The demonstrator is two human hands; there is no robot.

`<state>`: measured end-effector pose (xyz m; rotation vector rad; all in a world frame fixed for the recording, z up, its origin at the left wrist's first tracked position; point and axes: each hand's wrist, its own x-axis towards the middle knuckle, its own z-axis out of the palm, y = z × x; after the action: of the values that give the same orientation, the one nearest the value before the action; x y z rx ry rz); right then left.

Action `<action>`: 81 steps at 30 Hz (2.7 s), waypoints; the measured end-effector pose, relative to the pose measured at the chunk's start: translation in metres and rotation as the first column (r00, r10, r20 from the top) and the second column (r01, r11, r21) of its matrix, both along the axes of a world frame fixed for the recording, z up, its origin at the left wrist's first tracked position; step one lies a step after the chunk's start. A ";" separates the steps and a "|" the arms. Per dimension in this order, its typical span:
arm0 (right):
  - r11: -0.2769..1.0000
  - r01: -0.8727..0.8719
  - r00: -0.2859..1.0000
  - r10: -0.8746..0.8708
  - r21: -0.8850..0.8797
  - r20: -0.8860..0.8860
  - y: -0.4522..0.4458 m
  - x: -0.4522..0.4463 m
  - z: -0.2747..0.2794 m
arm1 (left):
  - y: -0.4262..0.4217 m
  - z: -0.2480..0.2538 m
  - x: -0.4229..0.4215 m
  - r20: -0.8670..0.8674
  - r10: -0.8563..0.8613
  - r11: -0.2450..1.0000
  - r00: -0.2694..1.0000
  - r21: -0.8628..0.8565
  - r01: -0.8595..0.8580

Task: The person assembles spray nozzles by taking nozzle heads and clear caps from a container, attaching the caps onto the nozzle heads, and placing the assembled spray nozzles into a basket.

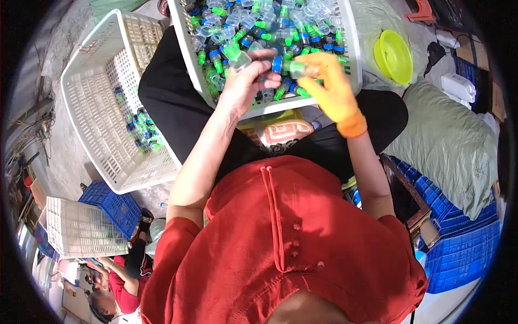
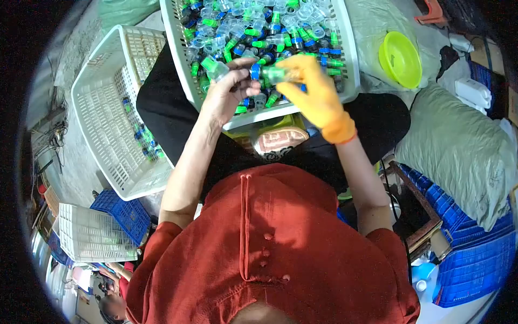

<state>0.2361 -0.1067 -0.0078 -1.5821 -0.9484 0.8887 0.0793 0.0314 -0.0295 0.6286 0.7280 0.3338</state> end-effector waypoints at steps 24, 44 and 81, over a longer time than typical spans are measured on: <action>0.974 -0.209 0.850 0.225 -0.087 0.477 0.020 -0.075 0.019 | -0.028 0.044 -0.048 -0.238 0.201 0.931 0.950 0.347 -0.110; 0.924 -0.322 0.781 0.382 -0.205 0.494 0.070 -0.083 0.026 | 0.003 0.036 -0.070 -0.217 0.352 0.831 0.910 0.520 -0.198; 0.910 0.288 0.917 -0.352 -0.298 -0.187 -0.036 0.080 -0.028 | -0.007 -0.087 0.120 -0.713 0.155 0.094 0.684 0.700 0.708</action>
<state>0.3163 -0.1426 -0.0354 -1.7482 -0.3917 0.9689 0.1991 0.0248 -0.1165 2.3477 0.9528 0.1146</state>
